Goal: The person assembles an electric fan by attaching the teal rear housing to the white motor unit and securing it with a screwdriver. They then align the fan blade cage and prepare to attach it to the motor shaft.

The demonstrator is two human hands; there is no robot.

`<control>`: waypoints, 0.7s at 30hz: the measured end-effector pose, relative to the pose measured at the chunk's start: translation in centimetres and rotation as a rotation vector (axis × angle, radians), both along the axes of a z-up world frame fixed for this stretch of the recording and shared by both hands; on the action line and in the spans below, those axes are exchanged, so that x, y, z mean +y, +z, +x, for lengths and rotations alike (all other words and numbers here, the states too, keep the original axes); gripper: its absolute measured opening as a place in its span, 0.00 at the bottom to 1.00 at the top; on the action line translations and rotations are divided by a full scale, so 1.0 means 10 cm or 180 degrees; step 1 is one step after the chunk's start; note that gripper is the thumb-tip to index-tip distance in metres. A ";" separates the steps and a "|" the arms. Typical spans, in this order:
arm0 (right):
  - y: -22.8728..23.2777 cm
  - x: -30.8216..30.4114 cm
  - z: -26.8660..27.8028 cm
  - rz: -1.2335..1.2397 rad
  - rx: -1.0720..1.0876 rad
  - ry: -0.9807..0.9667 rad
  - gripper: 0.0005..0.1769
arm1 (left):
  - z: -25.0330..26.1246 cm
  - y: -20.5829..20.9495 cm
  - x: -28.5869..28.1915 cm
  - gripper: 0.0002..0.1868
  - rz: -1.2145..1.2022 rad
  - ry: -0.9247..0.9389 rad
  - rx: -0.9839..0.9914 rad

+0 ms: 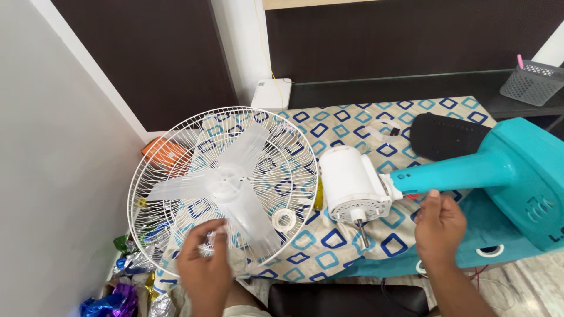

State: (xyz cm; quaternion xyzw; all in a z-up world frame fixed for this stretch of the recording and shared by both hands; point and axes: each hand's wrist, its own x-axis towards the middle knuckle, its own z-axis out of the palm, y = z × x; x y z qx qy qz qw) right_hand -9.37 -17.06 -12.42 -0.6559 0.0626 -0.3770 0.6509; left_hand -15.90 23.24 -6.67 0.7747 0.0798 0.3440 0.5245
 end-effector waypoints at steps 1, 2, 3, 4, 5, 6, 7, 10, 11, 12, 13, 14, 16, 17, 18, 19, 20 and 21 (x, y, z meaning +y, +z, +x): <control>0.10 0.05 -0.04 -0.0227 0.0006 0.0020 0.17 | -0.03 0.00 0.11 0.07 0.0277 0.0260 -0.0331; 0.21 0.12 -0.07 -0.0450 0.0010 0.0051 0.15 | -0.06 -0.02 0.22 0.09 0.0560 0.0527 -0.0661; 0.32 0.19 -0.11 -0.0674 0.0014 0.0081 0.13 | -0.08 -0.06 0.31 0.12 0.0850 0.0907 -0.0666; 0.43 0.29 -0.13 -0.1013 -0.0081 0.0110 0.10 | -0.12 -0.11 0.42 0.14 0.1141 0.1287 -0.0675; 0.53 0.40 -0.15 -0.1352 -0.0178 0.0139 0.08 | -0.14 -0.18 0.53 0.16 0.1433 0.1665 -0.0681; 0.63 0.50 -0.18 -0.1694 -0.0264 0.0172 0.05 | -0.13 -0.26 0.60 0.19 0.0743 0.1700 -0.0662; 0.73 0.60 -0.21 -0.1967 -0.0187 0.0368 0.04 | -0.10 -0.37 0.64 0.23 0.0052 0.1723 -0.0640; 0.92 0.96 -0.28 -0.2643 0.0260 0.1083 0.06 | -0.02 -0.63 0.77 0.27 -0.1542 0.1554 -0.0387; 0.95 1.08 -0.29 -0.2788 0.0571 0.1392 0.08 | -0.02 -0.68 0.82 0.28 -0.1995 0.1450 -0.0269; 0.97 1.17 -0.29 -0.2929 0.0890 0.1699 0.11 | -0.04 -0.71 0.85 0.27 -0.2329 0.1278 0.0022; 0.97 1.26 -0.30 -0.3241 0.1109 0.1926 0.13 | -0.05 -0.72 0.84 0.26 -0.2658 0.1096 0.0312; 0.95 1.35 -0.31 -0.3555 0.1333 0.2144 0.15 | -0.06 -0.72 0.83 0.25 -0.2986 0.0898 0.0601; 0.88 1.50 -0.32 -0.4030 0.1676 0.2369 0.21 | -0.09 -0.67 0.79 0.24 -0.3173 0.0481 0.1168; 0.83 1.58 -0.32 -0.4192 0.1792 0.2377 0.25 | -0.10 -0.65 0.77 0.24 -0.3258 0.0265 0.1450; 0.79 1.65 -0.31 -0.4356 0.1905 0.2381 0.28 | -0.09 -0.63 0.74 0.24 -0.3324 0.0152 0.1433; 0.75 1.70 -0.30 -0.4365 0.2007 0.2268 0.26 | -0.08 -0.62 0.71 0.23 -0.3389 0.0039 0.1415; 0.70 1.75 -0.28 -0.4376 0.2114 0.2153 0.24 | -0.06 -0.62 0.70 0.23 -0.3457 -0.0078 0.1401; 0.66 1.77 -0.27 -0.4388 0.2222 0.2037 0.22 | -0.02 -0.63 0.70 0.22 -0.3501 0.0005 0.1273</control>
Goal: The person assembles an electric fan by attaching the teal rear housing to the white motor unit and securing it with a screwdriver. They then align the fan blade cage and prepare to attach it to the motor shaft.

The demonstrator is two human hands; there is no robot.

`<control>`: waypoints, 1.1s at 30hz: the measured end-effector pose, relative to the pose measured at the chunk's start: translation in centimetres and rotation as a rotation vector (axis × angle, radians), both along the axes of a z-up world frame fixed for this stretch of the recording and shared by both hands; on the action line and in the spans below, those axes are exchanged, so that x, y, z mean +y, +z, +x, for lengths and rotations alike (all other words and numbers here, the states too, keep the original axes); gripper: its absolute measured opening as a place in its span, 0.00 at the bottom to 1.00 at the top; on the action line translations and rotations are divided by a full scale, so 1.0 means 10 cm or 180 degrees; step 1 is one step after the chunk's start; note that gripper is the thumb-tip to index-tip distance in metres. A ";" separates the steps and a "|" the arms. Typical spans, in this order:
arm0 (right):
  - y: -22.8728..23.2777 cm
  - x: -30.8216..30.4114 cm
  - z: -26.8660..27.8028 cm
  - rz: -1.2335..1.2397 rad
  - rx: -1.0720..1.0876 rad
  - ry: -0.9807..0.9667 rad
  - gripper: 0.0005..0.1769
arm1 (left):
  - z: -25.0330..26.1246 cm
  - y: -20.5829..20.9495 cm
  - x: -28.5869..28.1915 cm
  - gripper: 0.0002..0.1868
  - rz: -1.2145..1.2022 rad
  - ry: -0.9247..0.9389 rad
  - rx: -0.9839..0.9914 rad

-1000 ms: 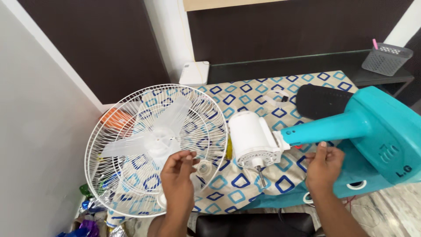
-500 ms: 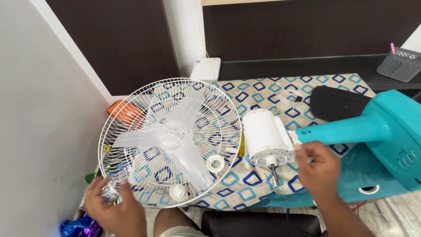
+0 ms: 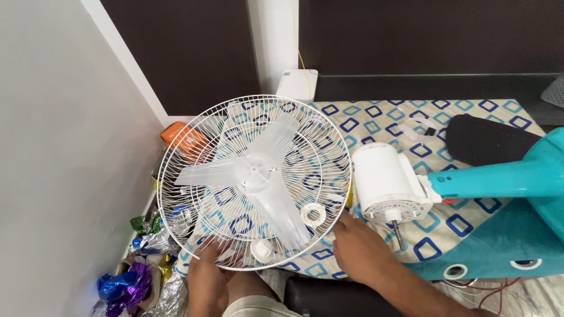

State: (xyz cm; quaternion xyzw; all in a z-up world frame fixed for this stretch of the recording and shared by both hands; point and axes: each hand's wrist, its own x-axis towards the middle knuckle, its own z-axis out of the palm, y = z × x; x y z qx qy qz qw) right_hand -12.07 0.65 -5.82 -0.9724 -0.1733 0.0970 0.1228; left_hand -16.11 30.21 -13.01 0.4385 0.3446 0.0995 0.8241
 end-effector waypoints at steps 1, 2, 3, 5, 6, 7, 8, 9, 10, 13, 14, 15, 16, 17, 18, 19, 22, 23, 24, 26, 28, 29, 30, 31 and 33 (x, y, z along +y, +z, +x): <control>-0.04 0.01 0.02 0.0014 -0.0057 -0.0049 0.23 | 0.03 -0.02 0.00 0.22 -0.0017 0.0133 -0.0054; -0.07 0.03 0.06 0.0028 -0.0114 -0.0098 0.24 | 0.05 -0.04 0.01 0.22 -0.0034 0.0266 -0.0107; -0.10 0.04 0.10 0.0043 -0.0178 -0.0150 0.25 | 0.06 -0.05 0.04 0.22 -0.0026 0.0324 -0.0122; -0.16 0.05 0.19 0.0146 -0.0472 -0.0104 0.32 | 0.09 -0.06 0.09 0.23 -0.0011 0.0436 -0.0146; -0.20 0.05 0.22 0.0197 -0.0617 -0.0082 0.36 | 0.09 -0.06 0.11 0.22 0.0021 0.0478 -0.0133; -0.22 0.05 0.26 0.0096 -0.0494 -0.0145 0.37 | 0.09 -0.05 0.13 0.22 0.0052 0.0520 -0.0124; -0.24 0.05 0.30 -0.0004 -0.0371 -0.0209 0.38 | 0.10 -0.03 0.15 0.21 0.0084 0.0563 -0.0115; -0.26 0.06 0.33 -0.0099 -0.0248 -0.0271 0.39 | 0.10 0.00 0.18 0.21 0.0135 0.0602 -0.0110; -0.28 0.06 0.33 -0.0138 -0.0208 -0.0249 0.37 | 0.10 0.03 0.20 0.20 0.0186 0.0640 -0.0105; -0.31 0.11 0.28 -0.0256 -0.0147 -0.0140 0.32 | 0.10 0.11 0.27 0.19 0.0325 0.0689 -0.0120; -0.32 0.14 0.23 -0.0300 -0.0162 -0.0083 0.31 | 0.11 0.13 0.29 0.18 0.0367 0.0690 -0.0130; -0.33 0.16 0.21 -0.0346 -0.0178 -0.0024 0.31 | 0.12 0.14 0.31 0.18 0.0353 0.0691 -0.0095; -0.33 0.17 0.21 -0.0282 -0.0147 -0.0019 0.33 | 0.14 0.15 0.33 0.17 0.0339 0.0692 -0.0061; -0.32 0.15 0.19 -0.0216 -0.0112 -0.0018 0.35 | 0.14 0.14 0.34 0.17 0.0328 0.0689 -0.0023; -0.32 0.14 0.18 -0.0151 -0.0076 -0.0017 0.37 | 0.15 0.13 0.35 0.16 0.0381 0.0704 -0.0073; -0.32 0.14 0.18 -0.0075 -0.0200 0.0036 0.37 | 0.17 0.12 0.36 0.16 0.0434 0.0712 -0.0131; -0.33 0.09 0.14 0.0222 -0.0635 0.0128 0.34 | 0.20 0.10 0.40 0.16 0.0460 0.0703 -0.0121; -0.34 0.07 0.12 0.0365 -0.0819 0.0123 0.32 | 0.21 0.09 0.41 0.16 0.0444 0.0698 -0.0086; -0.35 0.06 0.12 0.0507 -0.1003 0.0117 0.30 | 0.22 0.09 0.43 0.16 0.0415 0.0656 -0.0069; -0.38 0.03 0.13 0.0514 -0.0840 -0.0153 0.30 | 0.22 0.10 0.46 0.18 0.0361 0.0591 -0.0028; -0.41 0.03 0.14 0.0559 -0.0860 -0.0219 0.28 | 0.22 0.12 0.46 0.20 0.0502 0.0515 0.0014; -0.42 0.03 0.16 0.0602 -0.0967 -0.0155 0.26 | 0.22 0.13 0.46 0.22 0.0576 0.0473 0.0032; -0.43 0.03 0.17 0.0646 -0.1074 -0.0090 0.24 | 0.21 0.15 0.45 0.22 0.0603 0.0455 0.0038; -0.44 0.02 0.17 0.0587 -0.1011 -0.0138 0.23 | 0.21 0.16 0.43 0.22 0.0628 0.0435 0.0038; -0.45 0.02 0.17 0.0468 -0.0878 -0.0228 0.24 | 0.21 0.19 0.39 0.23 0.0643 0.0386 -0.0014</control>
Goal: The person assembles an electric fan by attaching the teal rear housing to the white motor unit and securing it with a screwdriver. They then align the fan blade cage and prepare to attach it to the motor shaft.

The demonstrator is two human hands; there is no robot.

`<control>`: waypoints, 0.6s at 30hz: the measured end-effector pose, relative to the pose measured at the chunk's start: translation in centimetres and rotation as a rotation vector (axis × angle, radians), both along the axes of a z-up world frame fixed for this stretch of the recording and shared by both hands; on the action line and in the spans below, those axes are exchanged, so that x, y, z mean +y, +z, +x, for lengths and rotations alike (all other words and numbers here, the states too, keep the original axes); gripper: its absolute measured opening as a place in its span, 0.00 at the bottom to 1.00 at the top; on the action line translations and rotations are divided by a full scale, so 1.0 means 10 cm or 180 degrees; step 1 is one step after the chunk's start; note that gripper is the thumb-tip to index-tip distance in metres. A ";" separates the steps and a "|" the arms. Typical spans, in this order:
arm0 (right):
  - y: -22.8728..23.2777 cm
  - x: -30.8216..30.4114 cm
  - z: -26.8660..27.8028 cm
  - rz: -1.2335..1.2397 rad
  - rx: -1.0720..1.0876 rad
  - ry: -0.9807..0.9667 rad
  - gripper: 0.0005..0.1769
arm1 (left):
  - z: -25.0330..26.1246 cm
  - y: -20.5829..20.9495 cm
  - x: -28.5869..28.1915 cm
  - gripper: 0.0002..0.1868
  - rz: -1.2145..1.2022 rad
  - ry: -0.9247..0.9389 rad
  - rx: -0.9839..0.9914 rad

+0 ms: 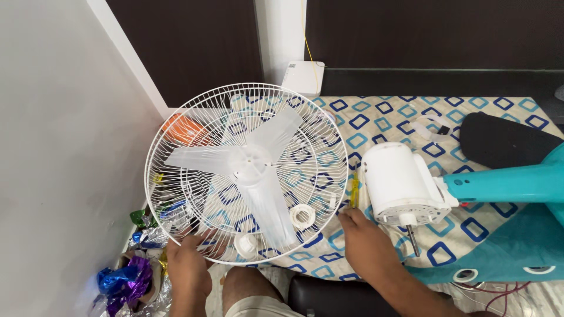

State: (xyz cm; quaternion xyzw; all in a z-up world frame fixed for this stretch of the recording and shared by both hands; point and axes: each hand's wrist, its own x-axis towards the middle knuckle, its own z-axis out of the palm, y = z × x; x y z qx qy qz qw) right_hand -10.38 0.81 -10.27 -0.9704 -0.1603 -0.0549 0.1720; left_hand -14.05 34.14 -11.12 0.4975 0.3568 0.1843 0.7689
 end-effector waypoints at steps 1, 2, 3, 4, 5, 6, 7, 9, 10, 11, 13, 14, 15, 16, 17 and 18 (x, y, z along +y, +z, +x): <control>-0.01 0.00 -0.01 -0.0096 0.0023 -0.0036 0.24 | 0.00 0.01 -0.02 0.24 -0.0007 -0.0035 -0.0049; -0.01 0.00 -0.02 -0.0190 0.0042 -0.0074 0.24 | 0.00 0.02 -0.02 0.24 -0.0013 -0.0071 -0.0102; -0.01 0.00 -0.02 -0.0284 0.0060 -0.0111 0.25 | 0.00 0.03 -0.02 0.24 -0.0035 -0.0049 -0.0083; -0.01 -0.01 -0.03 -0.0257 0.0055 -0.0125 0.25 | 0.00 0.04 -0.02 0.25 -0.0064 -0.0034 -0.0056; -0.01 -0.02 -0.04 -0.0229 0.0050 -0.0139 0.26 | 0.00 0.05 -0.03 0.25 -0.0092 -0.0019 -0.0030; -0.01 -0.02 -0.04 -0.0195 0.0045 -0.0149 0.27 | -0.01 0.06 -0.03 0.25 -0.0061 -0.0037 -0.0019; -0.01 -0.02 -0.05 -0.0073 -0.0270 -0.0071 0.24 | -0.01 0.08 -0.04 0.25 -0.0030 -0.0056 -0.0008; -0.01 -0.02 -0.05 0.0171 -0.0913 0.0076 0.20 | -0.01 0.10 -0.06 0.26 -0.0012 -0.0114 -0.0017; -0.01 -0.04 -0.04 0.0038 -0.0661 -0.0061 0.19 | -0.02 0.12 -0.08 0.26 -0.0027 -0.0155 -0.0032; -0.01 -0.05 -0.04 -0.0094 -0.0408 -0.0200 0.18 | -0.02 0.13 -0.09 0.26 -0.0042 -0.0197 -0.0047; -0.01 -0.08 -0.01 -0.0291 -0.0154 -0.0370 0.17 | -0.01 0.16 -0.14 0.26 -0.0025 -0.0189 0.0007; -0.01 -0.10 -0.01 -0.0364 -0.0144 -0.0403 0.17 | -0.02 0.16 -0.17 0.26 -0.0018 -0.0183 0.0037; -0.01 -0.11 -0.01 -0.0437 -0.0134 -0.0435 0.18 | -0.03 0.16 -0.19 0.26 -0.0027 -0.0205 0.0068; -0.01 -0.11 -0.01 -0.0521 -0.0142 -0.0393 0.15 | -0.04 0.16 -0.21 0.25 -0.0038 -0.0226 0.0096; -0.02 -0.11 -0.02 -0.0604 -0.0150 -0.0350 0.12 | -0.04 0.16 -0.23 0.25 -0.0049 -0.0247 0.0124; -0.02 -0.11 -0.04 -0.0688 -0.0157 -0.0305 0.10 | -0.05 0.14 -0.24 0.25 -0.0093 -0.0265 0.0088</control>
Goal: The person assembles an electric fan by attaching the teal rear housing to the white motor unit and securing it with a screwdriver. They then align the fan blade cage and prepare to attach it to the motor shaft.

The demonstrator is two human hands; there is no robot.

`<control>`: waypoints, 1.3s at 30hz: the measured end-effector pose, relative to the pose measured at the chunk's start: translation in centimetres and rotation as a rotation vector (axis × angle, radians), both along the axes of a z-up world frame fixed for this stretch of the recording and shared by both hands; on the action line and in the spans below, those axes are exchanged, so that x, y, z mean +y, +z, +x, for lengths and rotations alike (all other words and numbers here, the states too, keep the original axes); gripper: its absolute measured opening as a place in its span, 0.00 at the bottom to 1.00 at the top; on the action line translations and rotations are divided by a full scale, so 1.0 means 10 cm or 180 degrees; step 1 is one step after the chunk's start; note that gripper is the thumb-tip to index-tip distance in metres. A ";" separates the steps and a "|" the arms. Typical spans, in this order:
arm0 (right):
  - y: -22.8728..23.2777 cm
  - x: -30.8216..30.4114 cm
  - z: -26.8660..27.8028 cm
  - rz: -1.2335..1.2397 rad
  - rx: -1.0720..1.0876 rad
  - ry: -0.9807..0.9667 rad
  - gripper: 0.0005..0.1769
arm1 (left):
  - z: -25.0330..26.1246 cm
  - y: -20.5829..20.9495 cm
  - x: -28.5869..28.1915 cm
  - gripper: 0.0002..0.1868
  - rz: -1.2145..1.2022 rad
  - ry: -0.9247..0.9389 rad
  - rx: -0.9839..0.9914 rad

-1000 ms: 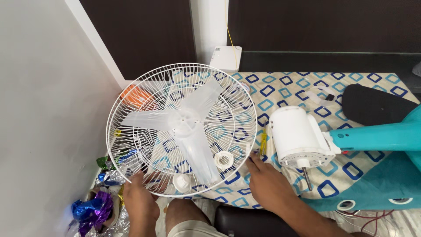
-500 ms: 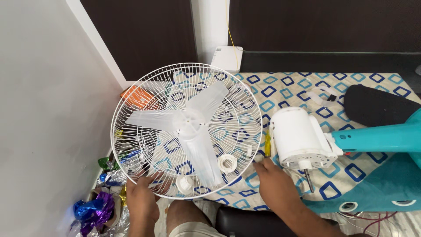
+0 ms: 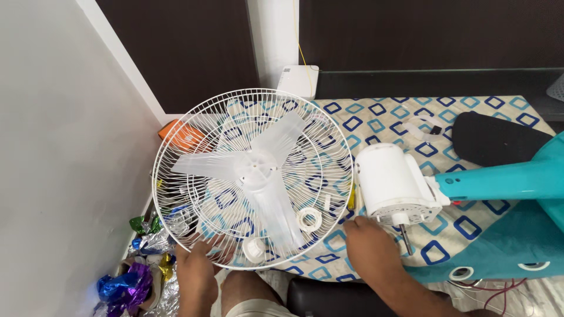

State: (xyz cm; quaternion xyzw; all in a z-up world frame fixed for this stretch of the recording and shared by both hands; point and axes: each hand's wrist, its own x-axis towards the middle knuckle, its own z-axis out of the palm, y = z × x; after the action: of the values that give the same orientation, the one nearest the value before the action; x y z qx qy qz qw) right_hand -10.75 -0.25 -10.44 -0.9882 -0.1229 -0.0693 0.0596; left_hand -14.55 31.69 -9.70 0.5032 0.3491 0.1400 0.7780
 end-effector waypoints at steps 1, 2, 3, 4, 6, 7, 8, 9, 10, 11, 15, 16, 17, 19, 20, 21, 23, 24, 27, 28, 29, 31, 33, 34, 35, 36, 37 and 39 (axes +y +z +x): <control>0.01 0.00 -0.01 0.0141 0.0003 0.0040 0.10 | -0.01 -0.02 -0.02 0.25 -0.0046 -0.0017 -0.0035; 0.02 0.00 -0.04 0.0282 0.0004 0.0079 0.11 | -0.02 -0.04 -0.04 0.26 -0.0092 -0.0036 -0.0071; 0.04 -0.01 -0.05 0.0422 0.0005 0.0118 0.12 | -0.02 -0.08 -0.06 0.25 -0.0104 0.0008 -0.0095; 0.08 -0.03 -0.06 0.0496 0.0065 0.0115 0.13 | -0.03 -0.11 -0.09 0.25 -0.0114 0.0053 -0.0117; 0.18 -0.10 -0.08 0.0643 0.0182 0.0108 0.15 | -0.03 -0.18 -0.12 0.25 -0.0133 0.0115 -0.0143; 0.23 -0.14 -0.10 0.0755 0.0182 0.0172 0.17 | -0.04 -0.22 -0.13 0.25 -0.0143 0.0133 -0.0147; 0.29 -0.18 -0.12 0.0865 0.0183 0.0231 0.19 | -0.04 -0.26 -0.15 0.25 -0.0155 0.0145 -0.0149; 0.34 -0.23 -0.14 0.0975 0.0183 0.0290 0.21 | -0.06 -0.29 -0.16 0.25 -0.0146 0.0075 -0.0216; 0.40 -0.28 -0.16 0.1089 0.0274 0.0382 0.20 | -0.07 -0.29 -0.17 0.26 -0.0141 -0.0002 -0.0286; 0.47 -0.33 -0.19 0.1202 0.0363 0.0474 0.19 | -0.07 -0.29 -0.19 0.26 -0.0136 -0.0080 -0.0357; 0.56 -0.54 -0.30 0.1816 0.0521 0.0948 0.16 | -0.13 -0.27 -0.30 0.27 -0.0103 -0.0231 0.0326; 0.52 -0.60 -0.31 0.2144 0.0732 0.0748 0.13 | -0.13 -0.26 -0.32 0.27 -0.0097 -0.0273 0.0311; 0.46 -0.66 -0.32 0.2469 0.0943 0.0544 0.11 | -0.14 -0.26 -0.34 0.26 -0.0090 -0.0316 0.0295; 0.33 -0.80 -0.32 0.3042 0.1055 0.0196 0.09 | -0.14 -0.25 -0.37 0.26 -0.0131 -0.0213 0.0247; 0.26 -0.89 -0.32 0.3296 0.0956 0.0057 0.08 | -0.14 -0.26 -0.38 0.25 -0.0151 -0.0160 0.0226; 0.19 -0.97 -0.31 0.3548 0.0854 -0.0083 0.08 | -0.14 -0.27 -0.39 0.25 -0.0110 -0.0150 0.0299; 0.05 -1.12 -0.31 0.4141 0.0470 -0.0494 0.22 | -0.14 -0.32 -0.38 0.25 -0.0023 -0.0126 0.0446; 0.01 -1.18 -0.31 0.4425 0.0271 -0.0705 0.30 | -0.13 -0.35 -0.38 0.27 -0.0129 -0.0040 0.0337; -0.06 -1.24 -0.30 0.3987 0.0427 -0.1293 0.28 | -0.15 -0.50 -0.41 0.33 -0.0339 0.0219 0.0145; -0.07 -1.21 -0.29 0.3986 0.0763 -0.1425 0.27 | -0.17 -0.56 -0.43 0.35 -0.0332 0.0306 0.0171; -0.07 -1.18 -0.28 0.3976 0.1098 -0.1558 0.27 | -0.19 -0.62 -0.45 0.37 -0.0325 0.0393 0.0197; -0.04 -1.12 -0.24 0.3960 0.1781 -0.1683 0.28 | -0.19 -0.72 -0.49 0.37 -0.0383 0.0370 0.0266; 0.00 -1.07 -0.19 0.3949 0.2493 -0.1655 0.29 | -0.19 -0.78 -0.50 0.37 -0.0408 0.0313 0.0296; 0.02 -1.03 -0.16 0.4110 0.2661 -0.1665 0.29 | -0.19 -0.80 -0.48 0.38 -0.0403 0.0277 0.0291; 0.04 -1.00 -0.12 0.4270 0.2829 -0.1673 0.28 | -0.19 -0.81 -0.46 0.38 -0.0399 0.0240 0.0288; 0.05 -0.98 -0.09 0.4423 0.3003 -0.1677 0.28 | -0.19 -0.82 -0.46 0.38 -0.0383 0.0208 0.0251; 0.07 -0.96 -0.06 0.4716 0.3067 -0.1667 0.27 | -0.18 -0.82 -0.45 0.39 -0.0366 0.0175 0.0214; 0.10 -0.91 -0.01 0.5296 0.3189 -0.1632 0.26 | -0.18 -0.83 -0.42 0.39 -0.0357 0.0172 0.0171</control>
State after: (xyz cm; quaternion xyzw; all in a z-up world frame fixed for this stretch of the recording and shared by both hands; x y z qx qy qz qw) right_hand -10.86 -9.37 -9.48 -0.5443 0.2204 0.2799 0.7595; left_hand -16.34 27.46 -17.96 0.4528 0.3906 0.1277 0.7913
